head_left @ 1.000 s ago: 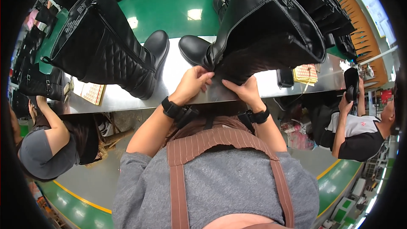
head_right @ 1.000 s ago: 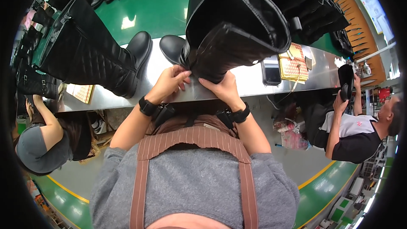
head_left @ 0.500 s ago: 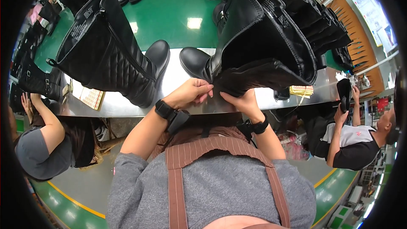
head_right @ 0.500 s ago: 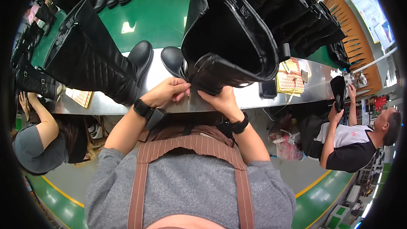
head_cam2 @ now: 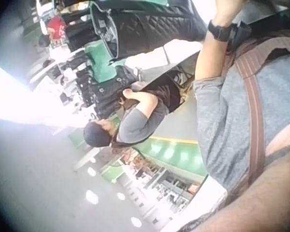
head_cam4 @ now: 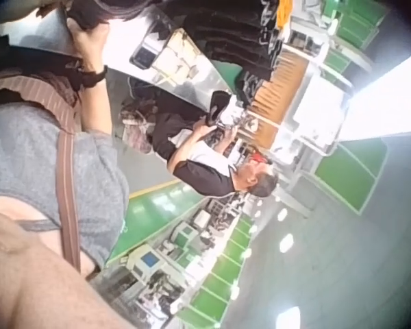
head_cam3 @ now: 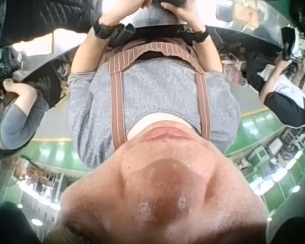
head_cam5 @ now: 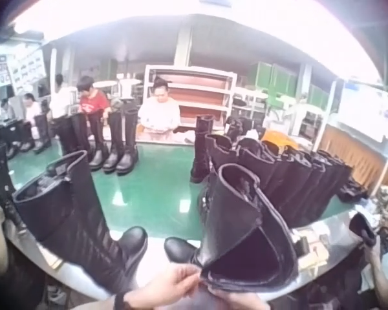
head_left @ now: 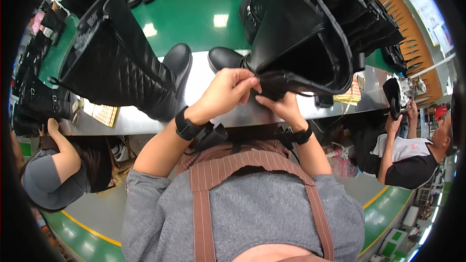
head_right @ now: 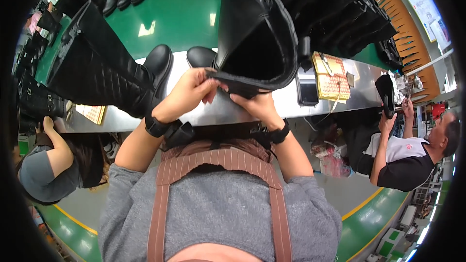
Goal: Inspecting black leather boots for quality control on a factory conveyor line.
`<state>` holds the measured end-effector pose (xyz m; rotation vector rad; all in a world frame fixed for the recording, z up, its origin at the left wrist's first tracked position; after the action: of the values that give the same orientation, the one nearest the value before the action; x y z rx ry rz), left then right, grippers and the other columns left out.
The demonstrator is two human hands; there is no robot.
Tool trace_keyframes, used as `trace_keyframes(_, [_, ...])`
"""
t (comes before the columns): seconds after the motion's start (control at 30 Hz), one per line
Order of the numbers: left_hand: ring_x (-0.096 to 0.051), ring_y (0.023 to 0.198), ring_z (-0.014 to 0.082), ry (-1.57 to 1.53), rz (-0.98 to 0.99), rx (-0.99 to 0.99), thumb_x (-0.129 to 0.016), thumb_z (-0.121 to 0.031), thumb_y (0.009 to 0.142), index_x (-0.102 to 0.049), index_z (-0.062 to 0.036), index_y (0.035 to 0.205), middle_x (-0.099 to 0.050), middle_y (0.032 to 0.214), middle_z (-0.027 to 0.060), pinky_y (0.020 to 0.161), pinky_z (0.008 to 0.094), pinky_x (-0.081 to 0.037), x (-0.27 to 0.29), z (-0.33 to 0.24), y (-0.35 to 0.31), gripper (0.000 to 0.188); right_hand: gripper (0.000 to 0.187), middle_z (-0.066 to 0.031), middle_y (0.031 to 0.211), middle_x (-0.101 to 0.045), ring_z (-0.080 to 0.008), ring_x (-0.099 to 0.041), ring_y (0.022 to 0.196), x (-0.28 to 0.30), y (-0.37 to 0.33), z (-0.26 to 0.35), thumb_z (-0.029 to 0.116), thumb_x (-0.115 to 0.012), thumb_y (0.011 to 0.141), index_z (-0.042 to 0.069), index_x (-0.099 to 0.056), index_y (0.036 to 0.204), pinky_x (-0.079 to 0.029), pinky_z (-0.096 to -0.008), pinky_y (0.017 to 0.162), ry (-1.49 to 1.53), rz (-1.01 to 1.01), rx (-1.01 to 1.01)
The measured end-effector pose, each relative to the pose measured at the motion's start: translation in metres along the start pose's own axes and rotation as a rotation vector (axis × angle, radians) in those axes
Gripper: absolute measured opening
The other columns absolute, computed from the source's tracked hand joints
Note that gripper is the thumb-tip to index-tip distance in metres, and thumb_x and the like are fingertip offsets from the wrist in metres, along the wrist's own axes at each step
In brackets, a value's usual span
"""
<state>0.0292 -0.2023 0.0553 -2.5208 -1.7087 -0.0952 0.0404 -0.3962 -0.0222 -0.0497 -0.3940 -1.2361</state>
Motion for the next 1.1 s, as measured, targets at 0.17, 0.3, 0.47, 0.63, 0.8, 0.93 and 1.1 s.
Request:
trace_keyframes(0.17, [-0.053, 0.048, 0.0104, 0.179, -0.113, -0.052, -0.054, -0.014, 0.094, -0.066, 0.0022, 0.083, -0.055, 0.052, 0.0060, 0.050, 0.0274, -0.042, -0.007, 0.013, 0.000, 0.024, 0.042, -0.0020, 0.099, -0.065, -0.0124, -0.059, 0.093, -0.002, -0.004, -0.017, 0.004, -0.077, 0.074, 0.005, -0.062, 0.114, -0.047, -0.0276, 0.086, -0.037, 0.046, -0.107])
trace_keyframes(0.3, [-0.051, 0.047, 0.0093, 0.113, -0.081, -0.055, -0.053, -0.017, 0.095, -0.067, 0.0003, 0.083, -0.056, 0.052, 0.0050, 0.048, 0.0276, -0.040, -0.012, 0.008, 0.010, 0.026, 0.077, -0.0171, 0.136, -0.044, -0.0254, -0.041, 0.126, 0.015, -0.013, 0.032, 0.014, -0.079, 0.071, -0.005, -0.040, 0.135, -0.030, -0.0374, 0.107, -0.123, -0.324, 0.143])
trace_keyframes(0.47, [-0.049, 0.048, 0.0056, -0.082, -0.023, -0.082, -0.052, -0.024, 0.098, -0.068, -0.0029, 0.083, -0.053, 0.052, -0.0008, 0.048, 0.0234, -0.039, -0.022, 0.006, 0.022, 0.030, 0.092, -0.0196, 0.128, -0.042, -0.0349, -0.041, 0.123, 0.065, -0.024, 0.161, 0.042, -0.082, 0.067, -0.004, -0.035, 0.130, -0.032, -0.0489, 0.106, -0.704, -0.771, 1.000])
trace_keyframes(0.63, [-0.049, 0.047, 0.0054, -0.130, 0.003, -0.098, -0.053, -0.023, 0.098, -0.068, -0.0022, 0.083, -0.053, 0.051, -0.0006, 0.047, 0.0237, -0.039, -0.026, 0.011, 0.028, 0.030, 0.056, -0.0057, 0.096, -0.062, -0.0246, -0.055, 0.097, 0.057, 0.004, 0.210, 0.030, -0.087, 0.063, 0.004, -0.060, 0.104, -0.039, -0.0382, 0.095, -1.171, -0.586, 0.762])
trace_keyframes(0.8, [-0.047, 0.045, 0.0063, 0.021, -0.020, 0.022, -0.054, -0.022, 0.097, -0.067, -0.0025, 0.079, -0.051, 0.049, -0.0002, 0.046, 0.0248, -0.037, -0.025, 0.034, 0.029, 0.030, 0.033, -0.0036, 0.072, -0.058, -0.0217, -0.053, 0.073, 0.066, 0.018, 0.209, 0.011, -0.087, 0.060, 0.006, -0.063, 0.082, -0.044, -0.0326, 0.067, -0.913, -0.624, 0.861])
trace_keyframes(0.93, [-0.044, 0.047, 0.0041, -0.051, -0.014, 0.133, -0.055, -0.025, 0.098, -0.066, -0.0038, 0.080, -0.049, 0.052, -0.0034, 0.048, 0.0221, -0.034, -0.027, 0.053, 0.022, 0.030, 0.027, -0.0033, 0.071, -0.052, -0.0211, -0.048, 0.071, 0.070, 0.015, 0.200, 0.008, -0.082, 0.066, 0.006, -0.057, 0.076, -0.041, -0.0334, 0.065, -0.881, -0.644, 0.809])
trace_keyframes(1.1, [-0.044, 0.049, 0.0040, -0.095, 0.032, 0.069, -0.055, -0.025, 0.098, -0.067, -0.0028, 0.082, -0.049, 0.053, -0.0035, 0.050, 0.0214, -0.035, -0.027, 0.052, 0.023, 0.030, 0.028, -0.0029, 0.075, -0.048, -0.0219, -0.045, 0.076, 0.065, 0.022, 0.195, 0.010, -0.082, 0.067, 0.008, -0.059, 0.083, -0.039, -0.0319, 0.068, -1.006, -0.678, 0.740])
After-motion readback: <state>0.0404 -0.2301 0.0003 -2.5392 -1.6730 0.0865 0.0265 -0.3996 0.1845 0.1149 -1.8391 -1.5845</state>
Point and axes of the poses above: each hand's wrist, its own y-axis towards the middle knuckle, its own x-axis out of the back of the hand, z = x × y, the point moved 3 cm from there along y, towards the middle knuckle
